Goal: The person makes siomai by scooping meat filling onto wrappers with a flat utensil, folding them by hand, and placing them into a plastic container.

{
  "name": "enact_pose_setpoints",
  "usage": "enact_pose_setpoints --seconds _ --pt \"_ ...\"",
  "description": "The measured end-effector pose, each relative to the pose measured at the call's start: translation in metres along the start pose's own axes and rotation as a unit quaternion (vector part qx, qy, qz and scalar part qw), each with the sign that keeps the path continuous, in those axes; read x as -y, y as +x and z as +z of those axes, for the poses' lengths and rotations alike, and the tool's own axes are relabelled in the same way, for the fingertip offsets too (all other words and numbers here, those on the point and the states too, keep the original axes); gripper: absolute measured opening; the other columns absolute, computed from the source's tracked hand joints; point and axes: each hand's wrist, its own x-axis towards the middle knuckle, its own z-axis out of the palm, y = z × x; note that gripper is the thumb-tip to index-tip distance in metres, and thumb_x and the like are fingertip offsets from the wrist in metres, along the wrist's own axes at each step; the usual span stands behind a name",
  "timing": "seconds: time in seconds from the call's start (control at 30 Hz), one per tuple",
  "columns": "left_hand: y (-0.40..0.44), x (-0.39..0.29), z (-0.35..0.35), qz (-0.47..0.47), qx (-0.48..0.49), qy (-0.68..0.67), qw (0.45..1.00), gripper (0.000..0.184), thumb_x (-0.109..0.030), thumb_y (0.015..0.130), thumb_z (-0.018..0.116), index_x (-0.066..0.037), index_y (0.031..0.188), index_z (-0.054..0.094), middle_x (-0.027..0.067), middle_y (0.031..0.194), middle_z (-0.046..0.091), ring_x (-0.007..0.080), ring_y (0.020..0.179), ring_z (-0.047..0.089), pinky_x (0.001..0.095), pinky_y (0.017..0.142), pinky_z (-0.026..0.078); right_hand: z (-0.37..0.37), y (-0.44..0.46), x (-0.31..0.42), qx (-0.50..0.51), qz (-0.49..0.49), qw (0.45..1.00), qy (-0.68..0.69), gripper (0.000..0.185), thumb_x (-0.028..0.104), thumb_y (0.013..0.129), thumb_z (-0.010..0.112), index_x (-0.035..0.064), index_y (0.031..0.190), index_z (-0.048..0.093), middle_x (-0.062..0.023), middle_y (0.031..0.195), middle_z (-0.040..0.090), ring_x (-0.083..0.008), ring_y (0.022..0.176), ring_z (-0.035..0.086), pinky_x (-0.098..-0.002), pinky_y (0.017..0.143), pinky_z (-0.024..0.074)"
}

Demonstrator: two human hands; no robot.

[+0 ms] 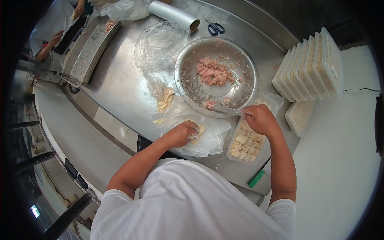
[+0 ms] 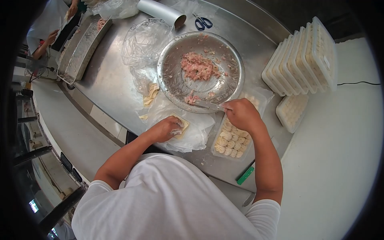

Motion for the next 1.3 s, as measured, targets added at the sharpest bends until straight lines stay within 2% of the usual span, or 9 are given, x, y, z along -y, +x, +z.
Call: enact_pose_setpoints --seconds 0.1,0.2,0.27,0.47,0.6,0.8,1.0,1.07,1.3 --pt "-0.001 0.000 -0.004 -0.024 -0.018 -0.069 0.997 0.022 -0.003 0.080 0.074 -0.001 0.101 0.069 0.0162 0.116 0.064 0.0350 0.111 0.059 0.0412 0.096 0.049 -0.005 -0.010 0.003 -0.003 0.125 0.982 0.142 0.023 0.005 0.082 0.059 0.0017 0.098 0.075 -0.0181 0.093 0.073 -0.0361 0.086 0.069 -0.0413 0.079 0.0553" --pt "-0.004 -0.001 -0.010 -0.136 -0.076 -0.190 0.969 0.016 -0.010 0.091 0.068 -0.004 0.105 0.063 0.0131 0.118 0.064 0.0295 0.114 0.060 0.0430 0.097 0.048 -0.005 -0.012 0.004 -0.096 0.044 0.993 0.048 0.023 0.007 0.083 0.058 0.0030 0.098 0.075 -0.0158 0.090 0.073 -0.0351 0.086 0.069 -0.0426 0.077 0.0552" --pt "-0.012 -0.003 -0.018 -0.236 -0.208 -0.538 0.782 0.014 -0.020 0.100 0.059 -0.009 0.108 0.056 0.0095 0.120 0.064 0.0249 0.116 0.061 0.0445 0.098 0.049 -0.006 -0.007 0.011 -0.087 0.058 0.993 -0.052 0.023 0.008 0.083 0.058 0.0038 0.098 0.075 -0.0154 0.088 0.072 -0.0352 0.085 0.069 -0.0441 0.076 0.0549" --pt "-0.017 -0.042 -0.061 -0.092 -0.324 -0.801 0.495 0.036 -0.026 0.105 0.047 -0.003 0.133 0.049 0.0145 0.129 0.060 0.0283 0.122 0.059 0.0440 0.107 0.046 0.006 0.007 0.026 -0.002 0.011 0.982 -0.190 0.024 0.010 0.083 0.057 0.0073 0.099 0.075 -0.0150 0.088 0.070 -0.0350 0.084 0.068 -0.0476 0.075 0.0540" --pt "-0.013 -0.050 -0.050 -0.210 -0.380 -0.705 0.561 0.040 -0.022 0.106 0.044 0.000 0.138 0.045 0.0152 0.132 0.059 0.0284 0.124 0.058 0.0433 0.109 0.045 -0.010 -0.009 0.023 -0.030 -0.031 0.997 -0.058 0.023 0.006 0.083 0.060 0.0076 0.099 0.075 -0.0156 0.089 0.069 -0.0354 0.082 0.068 -0.0446 0.074 0.0538" --pt "0.018 -0.070 -0.044 -0.124 -0.261 -0.836 0.466 0.043 -0.024 0.104 0.044 0.002 0.139 0.044 0.0194 0.133 0.056 0.0310 0.122 0.058 0.0462 0.110 0.044 0.017 -0.045 0.048 -0.137 -0.033 0.987 0.072 0.022 0.002 0.082 0.065 0.0074 0.102 0.073 -0.0116 0.088 0.064 -0.0317 0.079 0.066 -0.0395 0.071 0.0526" --pt "0.004 -0.020 -0.015 -0.020 -0.199 -0.887 0.415 0.044 -0.027 0.106 0.037 0.003 0.138 0.043 0.0206 0.131 0.056 0.0301 0.118 0.059 0.0453 0.109 0.045 0.017 -0.050 0.059 -0.084 0.024 0.991 -0.099 0.018 0.006 0.082 0.063 0.0093 0.097 0.073 -0.0097 0.091 0.062 -0.0281 0.082 0.065 -0.0422 0.071 0.0531" --pt "0.007 -0.059 -0.037 -0.212 -0.393 -0.739 0.505 0.043 -0.028 0.106 0.036 0.002 0.135 0.046 0.0193 0.127 0.059 0.0301 0.117 0.060 0.0448 0.110 0.045 0.008 -0.042 0.056 -0.087 0.047 0.979 -0.176 0.017 0.007 0.082 0.061 0.0091 0.095 0.073 -0.0100 0.090 0.063 -0.0283 0.081 0.065 -0.0432 0.070 0.0537" --pt "0.005 -0.056 -0.019 -0.242 -0.376 -0.755 0.480 0.037 -0.025 0.107 0.041 0.003 0.129 0.049 0.0180 0.123 0.061 0.0276 0.116 0.062 0.0418 0.107 0.048 0.011 -0.010 0.021 0.000 -0.005 0.970 -0.241 0.021 0.008 0.082 0.058 0.0084 0.097 0.073 -0.0128 0.088 0.066 -0.0320 0.080 0.067 -0.0448 0.070 0.0542"
